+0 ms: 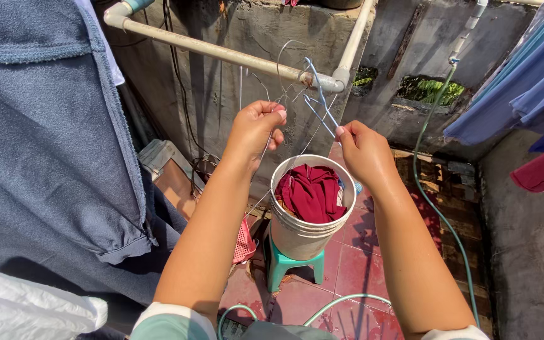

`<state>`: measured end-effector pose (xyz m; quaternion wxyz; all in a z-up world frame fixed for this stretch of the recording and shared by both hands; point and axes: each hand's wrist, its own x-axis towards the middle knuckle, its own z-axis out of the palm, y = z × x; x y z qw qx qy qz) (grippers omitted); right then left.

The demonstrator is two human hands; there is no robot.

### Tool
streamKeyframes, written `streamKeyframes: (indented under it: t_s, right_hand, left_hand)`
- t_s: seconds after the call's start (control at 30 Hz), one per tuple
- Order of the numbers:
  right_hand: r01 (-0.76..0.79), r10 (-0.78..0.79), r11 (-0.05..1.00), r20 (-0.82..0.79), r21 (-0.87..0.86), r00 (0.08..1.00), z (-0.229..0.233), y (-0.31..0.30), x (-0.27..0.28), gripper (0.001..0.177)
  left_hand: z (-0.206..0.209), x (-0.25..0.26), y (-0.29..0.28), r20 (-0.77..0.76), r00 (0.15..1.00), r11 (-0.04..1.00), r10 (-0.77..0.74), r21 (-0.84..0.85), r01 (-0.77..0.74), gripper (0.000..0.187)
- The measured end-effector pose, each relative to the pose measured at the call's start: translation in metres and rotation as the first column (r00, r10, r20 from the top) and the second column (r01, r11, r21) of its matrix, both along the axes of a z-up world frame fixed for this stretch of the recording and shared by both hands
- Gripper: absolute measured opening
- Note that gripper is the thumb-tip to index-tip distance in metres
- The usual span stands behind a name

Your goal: The person takes wet clothing items from a white bucket, slides them onto wire hangers, and hooks the hangers onto a horizontal pipe.

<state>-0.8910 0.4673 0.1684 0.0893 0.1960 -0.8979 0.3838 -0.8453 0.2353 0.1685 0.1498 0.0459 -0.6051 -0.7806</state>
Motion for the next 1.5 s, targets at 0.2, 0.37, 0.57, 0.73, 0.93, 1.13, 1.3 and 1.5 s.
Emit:
streamKeyframes:
  t_s: [0.2, 0.37, 0.57, 0.73, 0.93, 1.13, 1.3, 1.5]
  right_hand:
    - [-0.091, 0.097, 0.991, 0.062, -0.095, 0.993, 0.018, 0.038, 0.013, 0.03]
    - [-0.101, 0.098, 0.993, -0.052, -0.064, 0.994, 0.021, 0.059, -0.019, 0.03]
    - [-0.174, 0.166, 0.984, -0.181, -0.027, 0.969, 0.009, 0.077, -0.044, 0.028]
    - [-0.206, 0.226, 0.974, -0.425, 0.093, 0.876, -0.006, 0.073, -0.067, 0.026]
    - [-0.199, 0.182, 0.967, -0.118, -0.16, 0.976, -0.024, 0.091, -0.11, 0.028]
    - [-0.019, 0.02, 1.0, -0.054, 0.02, 0.998, -0.009, 0.07, -0.157, 0.029]
    - [0.076, -0.064, 0.938, -0.048, 0.339, 0.997, -0.01, 0.05, -0.189, 0.033]
    - [0.284, -0.163, 0.957, -0.911, -0.053, 0.38, -0.014, 0.035, -0.123, 0.037]
  left_hand:
    - [0.002, 0.015, 0.0, 0.018, 0.998, 0.998, 0.061, -0.028, -0.061, 0.014]
    - [0.002, 0.019, 0.01, -0.011, 1.0, 0.994, 0.015, 0.107, -0.013, 0.015]
    - [-0.006, 0.006, 0.015, 0.085, 0.993, 0.986, -0.083, 0.154, 0.069, 0.013]
    - [-0.019, -0.008, 0.02, 0.042, 0.989, 0.947, -0.145, 0.296, 0.126, 0.013]
    - [-0.027, -0.016, -0.013, 0.041, 0.999, 0.912, -0.01, 0.411, -0.008, 0.012]
    - [-0.018, -0.046, -0.043, 0.073, 0.975, 0.923, 0.208, 0.316, -0.22, 0.015]
    - [-0.029, -0.066, -0.054, 0.162, 0.953, 0.898, 0.255, 0.325, -0.295, 0.016]
    - [-0.048, -0.066, -0.057, 0.16, 0.959, 0.92, 0.235, 0.281, -0.273, 0.024]
